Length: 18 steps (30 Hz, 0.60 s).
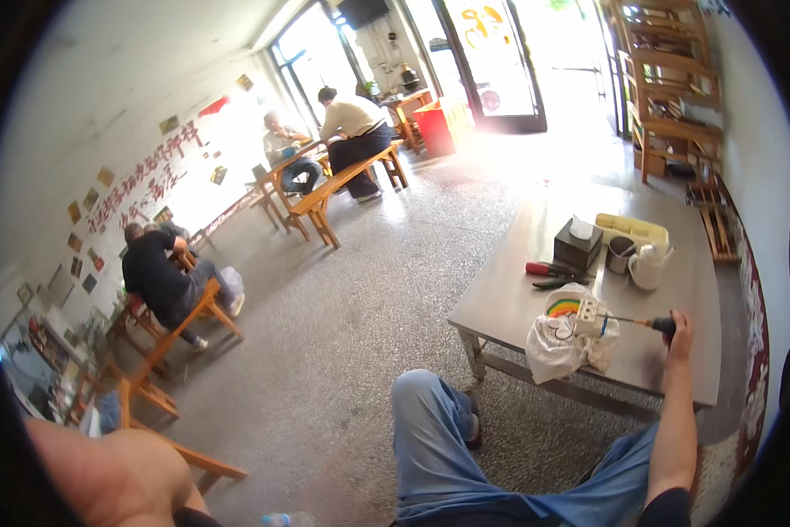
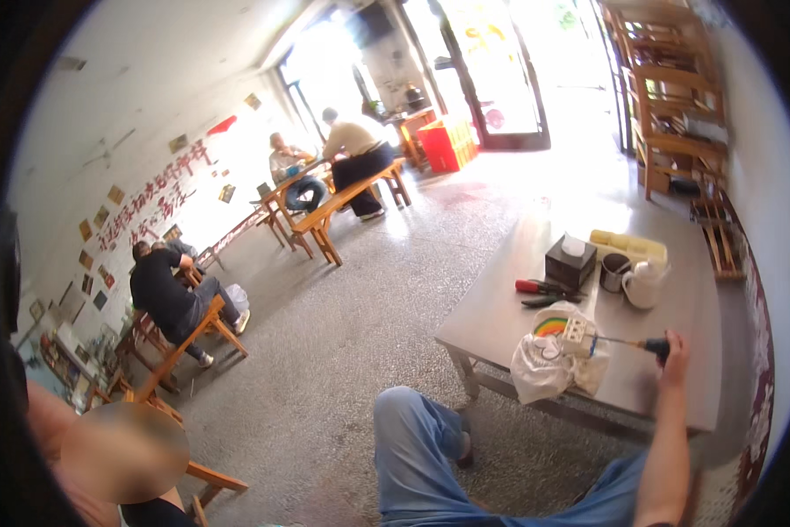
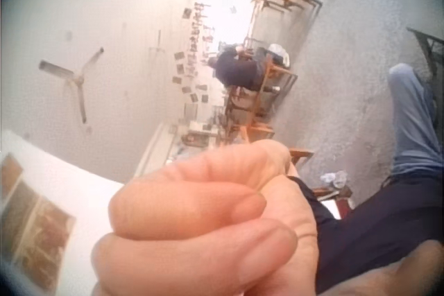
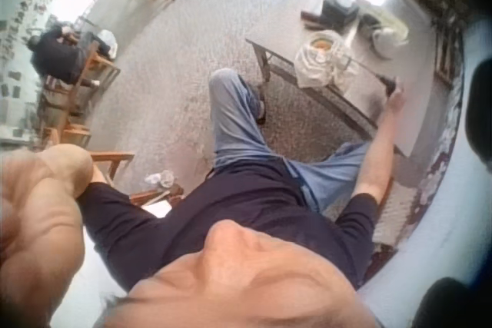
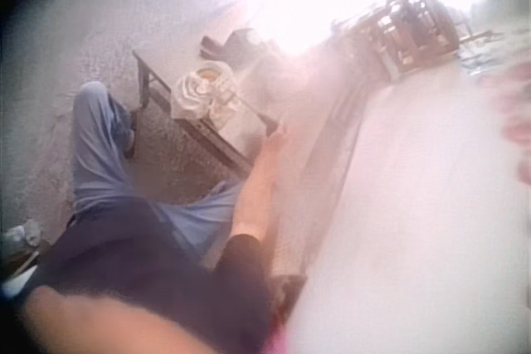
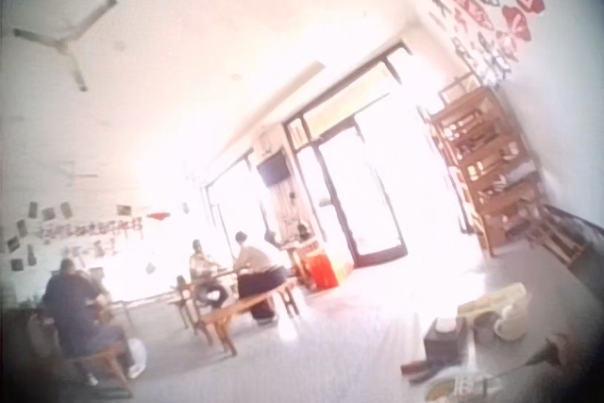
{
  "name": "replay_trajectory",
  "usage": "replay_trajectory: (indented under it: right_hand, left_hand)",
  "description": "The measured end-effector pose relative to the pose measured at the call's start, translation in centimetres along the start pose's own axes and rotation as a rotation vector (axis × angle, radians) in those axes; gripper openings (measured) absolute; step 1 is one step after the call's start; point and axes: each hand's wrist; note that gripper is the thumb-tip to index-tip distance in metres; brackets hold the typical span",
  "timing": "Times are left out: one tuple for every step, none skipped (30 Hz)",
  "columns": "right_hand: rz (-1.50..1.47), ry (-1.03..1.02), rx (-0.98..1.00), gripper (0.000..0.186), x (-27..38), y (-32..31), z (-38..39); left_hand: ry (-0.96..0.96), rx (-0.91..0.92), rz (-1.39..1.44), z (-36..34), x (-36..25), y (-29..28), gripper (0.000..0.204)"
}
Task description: The person uses a screwdriver to tighten screws on a small white electrical component placed on a cloth. They repeatedly adjust the component and use the screwdriver to secure internal connections.
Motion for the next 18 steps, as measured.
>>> replay_trajectory:
  right_hand:
    - [0.026,0.034,-0.006,0.027,0.7,1.4,3.0]
    - [0.016,0.042,0.024,0.027,0.6,2.9,3.4]
    - [0.014,0.047,0.027,0.026,1.0,3.2,3.9]
    - [0.023,0.031,0.026,0.026,2.1,2.6,3.8]
    - [0.019,0.036,0.008,0.025,2.4,2.1,3.5]
    - [0.013,0.044,-0.007,0.025,2.5,1.9,3.0]
    - [-0.005,0.076,-0.013,0.024,1.8,2.2,3.3]
    - [-0.008,0.076,0.015,0.023,1.6,2.2,3.2]
    - [-0.011,0.076,0.045,0.023,1.7,2.4,2.7]
    - [-0.013,0.069,0.060,0.022,1.5,1.9,2.3]
    - [-0.012,0.090,0.036,0.022,1.2,1.1,2.3]
    - [-0.067,0.152,0.070,0.021,-0.7,3.9,2.6]
    - [-0.041,0.130,0.003,0.021,0.5,0.9,1.8]
    - [-0.005,0.096,-0.054,0.022,1.8,-2.3,1.4]
    - [-0.036,0.125,-0.028,0.023,1.6,-0.9,1.8]
    - [-0.057,0.139,-0.012,0.023,1.3,0.2,2.0]
    - [-0.051,0.143,0.002,0.024,1.3,0.3,2.0]
    - [-0.052,0.160,0.037,0.024,1.0,1.3,2.1]
  left_hand:
    - [-0.019,0.020,0.008,0.0,0.2,0.7,0.020]
    - [-0.024,0.038,0.001,-0.2,0.1,1.4,0.020]
    - [-0.040,0.042,0.024,-0.2,0.5,2.0,0.020]
    - [-0.059,0.025,0.043,0.6,0.8,2.4,0.020]
    - [-0.077,0.010,0.068,1.2,1.3,2.9,0.020]
    - [-0.089,-0.002,0.087,1.5,1.5,3.3,0.019]
    - [-0.102,0.009,0.101,1.2,1.5,3.9,0.019]
    - [-0.114,0.016,0.119,1.2,1.4,4.6,0.019]
    - [-0.127,0.020,0.141,1.0,1.3,5.3,0.019]
    - [-0.146,0.018,0.178,1.6,1.4,6.5,0.019]
    - [-0.179,0.015,0.218,2.6,1.4,7.6,0.019]
    - [-0.182,0.081,0.210,0.8,0.1,8.1,0.019]
    - [-0.293,0.085,0.313,4.7,0.8,10.6,0.019]
    - [-0.426,0.117,0.426,9.2,1.4,13.7,0.018]
    - [-0.541,0.259,0.442,10.0,0.9,14.9,0.018]
    - [-0.700,0.458,0.442,13.1,0.5,16.4,0.018]
    - [-0.838,0.700,0.402,17.8,0.1,17.6,0.024]
    - [-0.869,0.873,0.331,23.9,-0.2,17.7,0.030]
Point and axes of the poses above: each hand's wrist, its own z-axis away from the middle knuckle, its own y-axis out of the palm, x = y × z, and after that the axes turned 6 degrees about y, right-handed
